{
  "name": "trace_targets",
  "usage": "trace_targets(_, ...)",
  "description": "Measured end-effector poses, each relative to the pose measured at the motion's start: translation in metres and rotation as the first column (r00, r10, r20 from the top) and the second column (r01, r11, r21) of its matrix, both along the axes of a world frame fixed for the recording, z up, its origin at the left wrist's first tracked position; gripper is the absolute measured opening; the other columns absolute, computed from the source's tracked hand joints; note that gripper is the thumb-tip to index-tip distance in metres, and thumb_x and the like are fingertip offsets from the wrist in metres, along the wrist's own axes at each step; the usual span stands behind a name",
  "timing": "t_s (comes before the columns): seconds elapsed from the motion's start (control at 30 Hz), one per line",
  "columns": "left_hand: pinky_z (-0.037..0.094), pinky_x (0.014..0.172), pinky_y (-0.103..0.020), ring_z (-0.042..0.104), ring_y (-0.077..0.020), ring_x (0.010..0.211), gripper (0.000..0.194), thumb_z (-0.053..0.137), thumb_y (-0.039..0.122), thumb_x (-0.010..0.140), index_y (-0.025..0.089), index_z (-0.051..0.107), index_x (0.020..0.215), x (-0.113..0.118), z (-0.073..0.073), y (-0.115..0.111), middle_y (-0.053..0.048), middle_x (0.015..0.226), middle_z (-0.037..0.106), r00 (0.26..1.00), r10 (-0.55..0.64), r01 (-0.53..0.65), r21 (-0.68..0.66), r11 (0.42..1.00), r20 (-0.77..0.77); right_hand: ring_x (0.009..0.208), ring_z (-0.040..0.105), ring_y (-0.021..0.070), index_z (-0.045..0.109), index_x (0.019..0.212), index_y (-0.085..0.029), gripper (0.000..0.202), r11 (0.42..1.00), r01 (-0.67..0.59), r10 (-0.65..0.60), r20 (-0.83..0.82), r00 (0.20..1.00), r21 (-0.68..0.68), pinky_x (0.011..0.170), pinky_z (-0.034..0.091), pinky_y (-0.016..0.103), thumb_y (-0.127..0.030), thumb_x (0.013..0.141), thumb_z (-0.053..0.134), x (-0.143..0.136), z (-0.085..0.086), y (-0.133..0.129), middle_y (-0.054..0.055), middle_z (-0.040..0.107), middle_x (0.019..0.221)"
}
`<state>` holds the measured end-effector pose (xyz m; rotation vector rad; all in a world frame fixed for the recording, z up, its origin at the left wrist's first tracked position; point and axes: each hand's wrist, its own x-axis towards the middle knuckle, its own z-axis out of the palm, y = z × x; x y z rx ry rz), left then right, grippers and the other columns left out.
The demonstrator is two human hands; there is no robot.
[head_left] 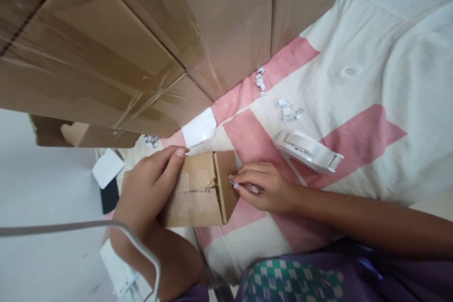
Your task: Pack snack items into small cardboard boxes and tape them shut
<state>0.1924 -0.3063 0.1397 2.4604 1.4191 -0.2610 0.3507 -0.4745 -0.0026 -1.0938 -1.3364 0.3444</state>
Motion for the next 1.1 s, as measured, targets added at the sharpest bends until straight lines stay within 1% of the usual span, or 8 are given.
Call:
trace_targets(0.17,0.049,0.088,-0.04,0.068,-0.0293,0.106,0.052,0.032,0.063,0.096,0.033,0.074,0.105,0.002,0.001,-0.001,0.001,0.11,0.078,1.0,-0.006,0.006,0.014,1.0,-0.013,0.065,0.062,0.0113,0.064,0.101,-0.018,0.014,1.0,0.011,-0.011,0.013,1.0,-0.005,0.059,0.052,0.023,-0.01,0.09,0.065,-0.002,0.0,-0.001,0.005,0.071,0.081)
trace_targets(0.3,0.05,0.087,-0.04,0.069,-0.0291,0.105,0.052,0.032,0.063,0.097,0.034,0.073,0.104,0.001,0.001,-0.002,0.001,0.109,0.078,1.0,0.001,-0.001,0.011,1.0,-0.015,0.06,0.056,0.0099,0.063,0.097,-0.019,0.012,0.997,0.009,-0.009,0.004,1.0,-0.075,0.056,0.047,0.022,-0.01,0.089,0.063,-0.003,0.001,-0.002,0.001,0.065,0.076)
trace_targets(0.5,0.05,0.082,-0.036,0.07,-0.0266,0.101,0.051,0.033,0.062,0.098,0.032,0.074,0.101,-0.001,0.0,-0.001,0.002,0.107,0.078,0.998,-0.054,0.052,0.05,0.997,0.029,0.062,0.056,0.011,0.061,0.094,-0.02,0.011,0.996,-0.025,0.026,0.013,1.0,-0.09,0.057,0.046,0.023,-0.009,0.091,0.061,-0.001,0.003,-0.002,0.001,0.064,0.075)
trace_targets(0.67,0.05,0.083,-0.036,0.07,-0.0256,0.101,0.051,0.033,0.062,0.099,0.031,0.074,0.102,-0.002,-0.001,0.0,0.002,0.108,0.079,0.996,-0.072,0.07,0.052,0.996,0.043,0.066,0.06,0.0118,0.063,0.097,-0.019,0.011,0.994,-0.069,0.071,0.021,0.997,-0.079,0.061,0.048,0.023,-0.01,0.094,0.06,0.003,0.005,0.0,0.002,0.065,0.077)
trace_targets(0.83,0.049,0.088,-0.037,0.07,-0.0256,0.102,0.051,0.033,0.064,0.1,0.033,0.074,0.103,-0.003,-0.002,0.001,0.003,0.11,0.078,0.996,-0.072,0.07,0.038,0.997,0.044,0.07,0.06,0.0121,0.064,0.099,-0.017,0.008,0.984,-0.157,0.157,-0.004,0.988,-0.081,0.063,0.049,0.023,-0.011,0.097,0.06,0.009,0.005,0.003,0.004,0.065,0.079)
trace_targets(1.0,0.047,0.087,-0.037,0.069,-0.0251,0.101,0.051,0.032,0.063,0.1,0.033,0.073,0.102,-0.003,-0.001,0.001,0.004,0.108,0.078,0.996,-0.073,0.072,0.026,0.997,0.05,0.072,0.059,0.0122,0.063,0.098,-0.017,0.008,0.971,-0.208,0.212,0.02,0.977,-0.119,0.064,0.047,0.023,-0.011,0.098,0.059,0.015,0.004,0.005,0.004,0.064,0.081)
trace_targets(1.1,0.047,0.088,-0.037,0.069,-0.0256,0.104,0.051,0.033,0.063,0.1,0.033,0.073,0.103,-0.004,-0.001,0.0,0.004,0.11,0.078,0.997,-0.064,0.063,0.027,0.998,0.047,0.073,0.059,0.0124,0.062,0.097,-0.018,0.008,0.965,-0.216,0.224,0.042,0.974,-0.149,0.065,0.048,0.023,-0.012,0.099,0.057,0.015,0.006,0.006,0.004,0.064,0.081)
